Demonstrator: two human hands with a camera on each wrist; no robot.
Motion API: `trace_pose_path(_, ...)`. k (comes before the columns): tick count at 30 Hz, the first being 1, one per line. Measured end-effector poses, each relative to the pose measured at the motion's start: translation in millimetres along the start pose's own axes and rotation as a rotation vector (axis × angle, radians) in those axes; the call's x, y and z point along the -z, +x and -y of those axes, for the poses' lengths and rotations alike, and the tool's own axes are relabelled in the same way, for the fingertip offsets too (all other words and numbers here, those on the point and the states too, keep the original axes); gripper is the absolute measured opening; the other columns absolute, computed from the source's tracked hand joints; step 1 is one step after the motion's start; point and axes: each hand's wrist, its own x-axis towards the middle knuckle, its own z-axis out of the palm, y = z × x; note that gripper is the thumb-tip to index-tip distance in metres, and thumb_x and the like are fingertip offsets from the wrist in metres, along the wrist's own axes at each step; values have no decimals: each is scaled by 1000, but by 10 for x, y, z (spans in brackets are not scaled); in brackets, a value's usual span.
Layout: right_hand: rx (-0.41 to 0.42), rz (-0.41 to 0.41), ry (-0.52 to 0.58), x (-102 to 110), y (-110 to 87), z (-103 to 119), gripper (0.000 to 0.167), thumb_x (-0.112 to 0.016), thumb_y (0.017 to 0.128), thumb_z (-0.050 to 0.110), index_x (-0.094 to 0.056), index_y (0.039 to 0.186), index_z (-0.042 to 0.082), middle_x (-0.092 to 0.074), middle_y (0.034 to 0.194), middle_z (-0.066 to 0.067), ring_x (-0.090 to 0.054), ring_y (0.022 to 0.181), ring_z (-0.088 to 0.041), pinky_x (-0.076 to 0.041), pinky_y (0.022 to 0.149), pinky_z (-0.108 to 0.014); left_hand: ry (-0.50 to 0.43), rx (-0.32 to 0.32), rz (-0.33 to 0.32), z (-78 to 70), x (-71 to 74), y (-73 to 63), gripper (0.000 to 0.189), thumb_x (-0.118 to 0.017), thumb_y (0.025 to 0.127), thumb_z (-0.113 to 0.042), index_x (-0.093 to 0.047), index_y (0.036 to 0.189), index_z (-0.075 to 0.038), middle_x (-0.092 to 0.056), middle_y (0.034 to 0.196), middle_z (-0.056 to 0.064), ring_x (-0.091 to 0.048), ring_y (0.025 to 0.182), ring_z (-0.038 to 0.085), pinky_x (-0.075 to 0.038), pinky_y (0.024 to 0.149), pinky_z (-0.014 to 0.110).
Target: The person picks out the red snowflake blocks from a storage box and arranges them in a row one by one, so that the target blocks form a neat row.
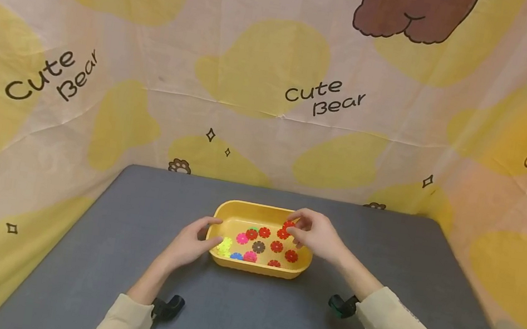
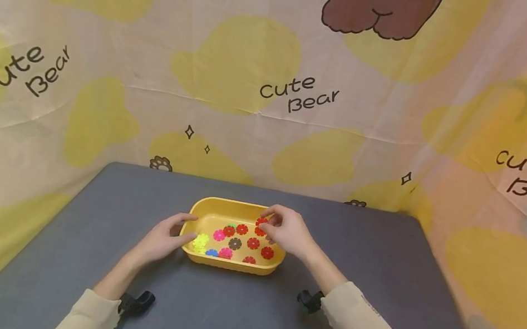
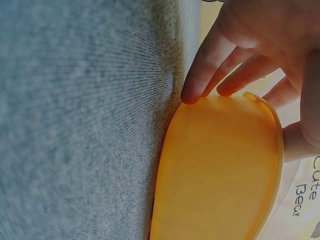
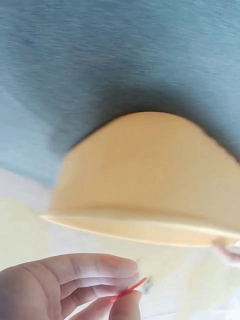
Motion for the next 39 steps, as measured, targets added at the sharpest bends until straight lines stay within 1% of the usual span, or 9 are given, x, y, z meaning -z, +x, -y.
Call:
trace_pose_path(4, -49, -71, 35, 188, -37, -115, 24, -73, 94, 11, -67, 116, 4, -69, 91, -19, -67, 70, -29, -61, 66, -42, 0, 8, 3, 5, 4, 2, 52, -74, 93, -34, -59, 140, -17, -56, 145, 11, -55, 127, 38, -49, 99, 56)
trace_pose_path(7, -99, -125, 59, 289, -53, -227, 26, -72, 95, 13, -66, 118, 2, -71, 98, -20, -67, 73, -30, -61, 69, -40, 6, 11, 6, 12, 7, -3, 52, -74, 93, -35, -59, 140, -16, -56, 145, 12, -55, 128, 39, -49, 99, 58)
trace_pose_path(12, -162, -179, 98, 370, -64, -500, 28, -71, 96, 13, -64, 120, 0, -72, 103, -22, -67, 74, -27, -61, 70, -37, 0, 14, 9, 22, 16, -5, 53, -74, 93, -36, -59, 140, -17, -55, 146, 12, -54, 129, 39, -47, 101, 59)
trace_pose_path(14, -177, -194, 98, 383, -64, -616, 29, -71, 96, 13, -64, 120, -1, -71, 103, -23, -67, 73, -28, -61, 69, -36, -2, 15, 11, 24, 18, -5, 53, -74, 92, -36, -59, 140, -18, -55, 147, 11, -53, 130, 39, -47, 102, 58)
trace_pose_path(16, -206, -207, 78, 387, -64, -725, 29, -71, 96, 14, -64, 120, -1, -72, 101, -22, -67, 72, -27, -60, 66, -35, -4, 17, 14, 23, 16, -5, 54, -75, 92, -35, -58, 140, -18, -54, 147, 11, -53, 131, 38, -47, 103, 58)
trace_pose_path(20, -259, -207, 11, 378, -66, -918, 28, -71, 96, 15, -64, 119, 0, -72, 94, -16, -66, 70, -23, -57, 61, -33, -2, 12, 16, 26, 11, -1, 54, -74, 93, -35, -58, 141, -18, -54, 147, 11, -52, 132, 39, -47, 102, 58)
trace_pose_path(24, -282, -188, -28, 347, -67, -1034, 28, -72, 95, 15, -65, 117, -1, -70, 85, -11, -65, 66, -21, -55, 58, -34, -2, 8, 14, 26, 7, 1, 53, -75, 92, -35, -58, 140, -18, -54, 147, 11, -53, 132, 39, -46, 103, 58)
trace_pose_path(29, -295, -179, -76, 306, -45, -1102, 25, -73, 93, 13, -67, 113, -1, -68, 78, -6, -63, 62, -18, -54, 55, -33, -3, 3, 15, 26, 4, -2, 52, -75, 92, -34, -59, 140, -18, -55, 146, 10, -53, 131, 38, -47, 102, 58)
trace_pose_path(39, -315, -166, -134, 310, -13, -1124, 21, -72, 95, 15, -68, 110, 0, -68, 80, -6, -62, 62, -17, -55, 55, -32, -2, -9, 22, 24, 15, -4, 53, -75, 92, -36, -59, 140, -18, -55, 147, 10, -53, 131, 39, -47, 101, 58)
